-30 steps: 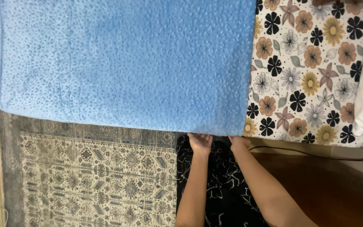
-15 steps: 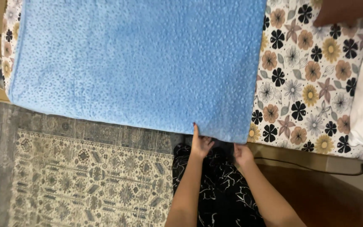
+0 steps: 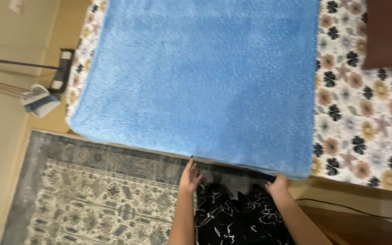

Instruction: The person spreads a blue blanket over a floral-patterned bedsheet, smoothing it out and tucking the edges under the mattress. They adjust the blanket from multiple sides to ensure it is flat and properly aligned.

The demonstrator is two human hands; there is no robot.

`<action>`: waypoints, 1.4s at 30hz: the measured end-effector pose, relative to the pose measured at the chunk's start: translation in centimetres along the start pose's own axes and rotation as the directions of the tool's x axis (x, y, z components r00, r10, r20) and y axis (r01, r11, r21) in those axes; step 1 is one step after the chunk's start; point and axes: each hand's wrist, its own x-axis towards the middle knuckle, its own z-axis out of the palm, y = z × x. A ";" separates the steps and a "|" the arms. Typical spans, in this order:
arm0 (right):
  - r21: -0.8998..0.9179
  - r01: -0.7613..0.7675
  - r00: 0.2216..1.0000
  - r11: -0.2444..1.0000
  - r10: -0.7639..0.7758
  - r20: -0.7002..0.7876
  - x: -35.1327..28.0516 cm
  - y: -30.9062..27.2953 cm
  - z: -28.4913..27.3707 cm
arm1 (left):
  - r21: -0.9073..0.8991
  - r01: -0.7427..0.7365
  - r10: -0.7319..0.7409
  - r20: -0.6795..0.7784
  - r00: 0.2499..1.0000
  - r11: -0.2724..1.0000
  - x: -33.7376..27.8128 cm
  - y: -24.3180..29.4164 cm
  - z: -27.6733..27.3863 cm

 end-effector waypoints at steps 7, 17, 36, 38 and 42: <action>-0.206 0.073 0.987 0.976 -0.041 0.157 -9.8 13.7 17.5 | 0.155 -0.133 0.154 -0.134 0.979 0.979 -0.7 16.5 -6.6; -0.405 0.527 0.783 0.747 -0.241 0.573 -23.8 22.3 30.2 | 0.282 -0.461 0.540 -0.415 0.732 0.841 6.1 28.0 -17.4; -0.627 0.751 0.592 0.205 0.213 0.778 -20.5 26.6 42.5 | 0.818 -0.249 0.842 -0.436 0.318 0.518 3.6 43.5 -24.2; -0.749 0.625 0.688 0.218 0.298 0.661 -23.4 28.0 43.4 | 0.825 -0.154 0.804 -0.461 0.375 0.544 4.4 46.2 -25.4; -0.843 0.392 0.754 0.368 0.396 0.524 -26.5 32.4 43.0 | 0.856 0.110 0.691 -0.477 0.542 0.505 9.2 48.9 -31.8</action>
